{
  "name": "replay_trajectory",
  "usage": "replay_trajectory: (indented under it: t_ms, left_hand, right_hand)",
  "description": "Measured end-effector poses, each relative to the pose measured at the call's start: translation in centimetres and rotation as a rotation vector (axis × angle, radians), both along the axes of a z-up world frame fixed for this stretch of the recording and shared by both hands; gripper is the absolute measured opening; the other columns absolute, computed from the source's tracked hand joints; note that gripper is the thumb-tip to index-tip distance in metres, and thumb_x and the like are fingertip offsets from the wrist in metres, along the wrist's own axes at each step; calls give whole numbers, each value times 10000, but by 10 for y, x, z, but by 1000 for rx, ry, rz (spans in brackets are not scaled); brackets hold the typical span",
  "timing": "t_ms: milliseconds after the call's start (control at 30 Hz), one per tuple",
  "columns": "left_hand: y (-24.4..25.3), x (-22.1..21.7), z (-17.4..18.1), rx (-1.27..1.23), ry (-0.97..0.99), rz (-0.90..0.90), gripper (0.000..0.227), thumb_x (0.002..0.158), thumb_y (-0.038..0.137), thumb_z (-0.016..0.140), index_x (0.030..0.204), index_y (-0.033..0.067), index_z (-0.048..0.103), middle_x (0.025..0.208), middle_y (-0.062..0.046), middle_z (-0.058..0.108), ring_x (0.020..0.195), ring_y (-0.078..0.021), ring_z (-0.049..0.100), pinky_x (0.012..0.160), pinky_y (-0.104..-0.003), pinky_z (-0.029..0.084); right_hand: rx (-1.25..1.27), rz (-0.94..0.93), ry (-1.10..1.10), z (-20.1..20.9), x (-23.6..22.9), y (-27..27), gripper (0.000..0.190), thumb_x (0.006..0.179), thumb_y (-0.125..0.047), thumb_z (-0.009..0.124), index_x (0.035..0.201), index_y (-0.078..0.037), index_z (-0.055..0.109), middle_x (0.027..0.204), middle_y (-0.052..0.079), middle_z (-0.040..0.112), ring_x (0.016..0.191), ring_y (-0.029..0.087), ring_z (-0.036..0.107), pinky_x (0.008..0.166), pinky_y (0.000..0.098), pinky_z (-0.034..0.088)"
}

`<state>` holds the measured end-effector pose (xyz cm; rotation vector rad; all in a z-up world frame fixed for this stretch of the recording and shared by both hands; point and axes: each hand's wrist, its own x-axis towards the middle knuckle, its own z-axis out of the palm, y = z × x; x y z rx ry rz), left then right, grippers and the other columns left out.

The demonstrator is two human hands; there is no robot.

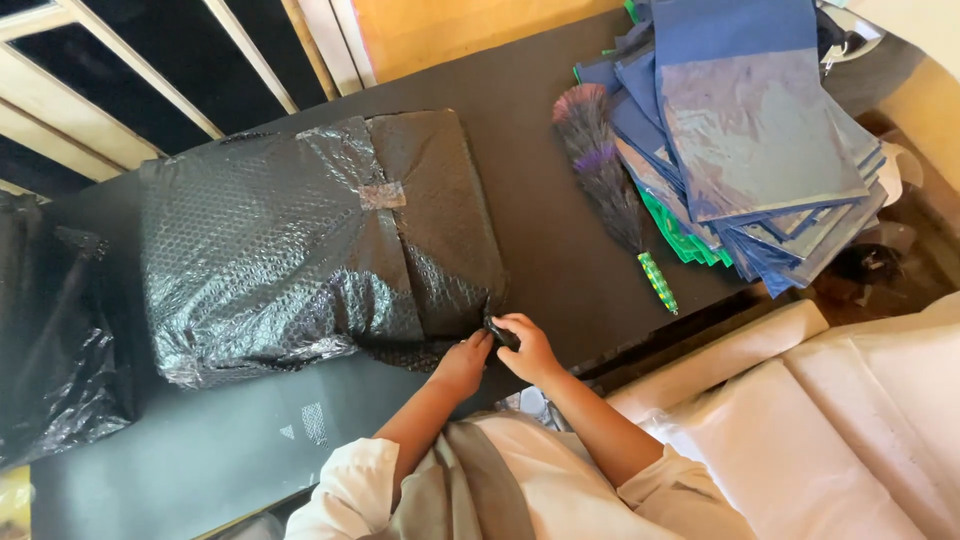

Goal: Wrapping a pillow in black bubble wrap and then cleaning the exterior with a duster.

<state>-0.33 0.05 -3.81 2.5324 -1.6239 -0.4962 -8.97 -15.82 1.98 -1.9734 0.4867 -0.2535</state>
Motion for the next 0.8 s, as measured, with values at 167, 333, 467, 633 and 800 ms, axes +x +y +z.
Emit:
replay_trajectory:
  t_ms: [167,333,467,633,800]
  left_hand:
    - [13,0,2,26,-100,-36,802,823,295,816,1485,32,447,1463,-153,476,1172,-325,674,914,-343,608]
    - [30,-8,-3,-143,-215,58,804,725,222,857,1426,33,512,1432,-197,491,1124,-364,674,906,-416,597]
    - [48,-1,66,-574,-536,94,270,859,169,663,1129,156,666,1144,-64,608,1119,-300,577,854,-424,431]
    - [43,7,76,-637,-487,77,119,901,224,650,1017,224,674,1064,0,650,1190,-262,567,957,-468,414]
    - [29,22,100,-740,-576,30,38,937,199,655,967,177,654,1201,-42,642,1267,-289,563,1019,-480,435]
  right_hand:
    - [-79,254,-35,18,6,-4,770,630,-30,718,1390,-127,647,1320,124,663,1265,317,614,1081,407,492]
    - [-2,337,75,46,-1,-4,762,661,52,626,1392,-144,529,1360,137,667,1326,316,572,1127,442,453]
    - [-456,516,-5,39,5,-6,758,681,-46,686,1421,-141,552,1337,127,648,1295,323,570,1063,443,480]
    - [-761,492,-191,1,21,-1,759,620,-167,808,1353,-176,612,1253,23,692,1194,231,605,927,391,530]
    - [-762,353,-203,-10,36,7,447,732,-171,695,1177,-207,714,952,-25,739,1036,191,631,896,361,473]
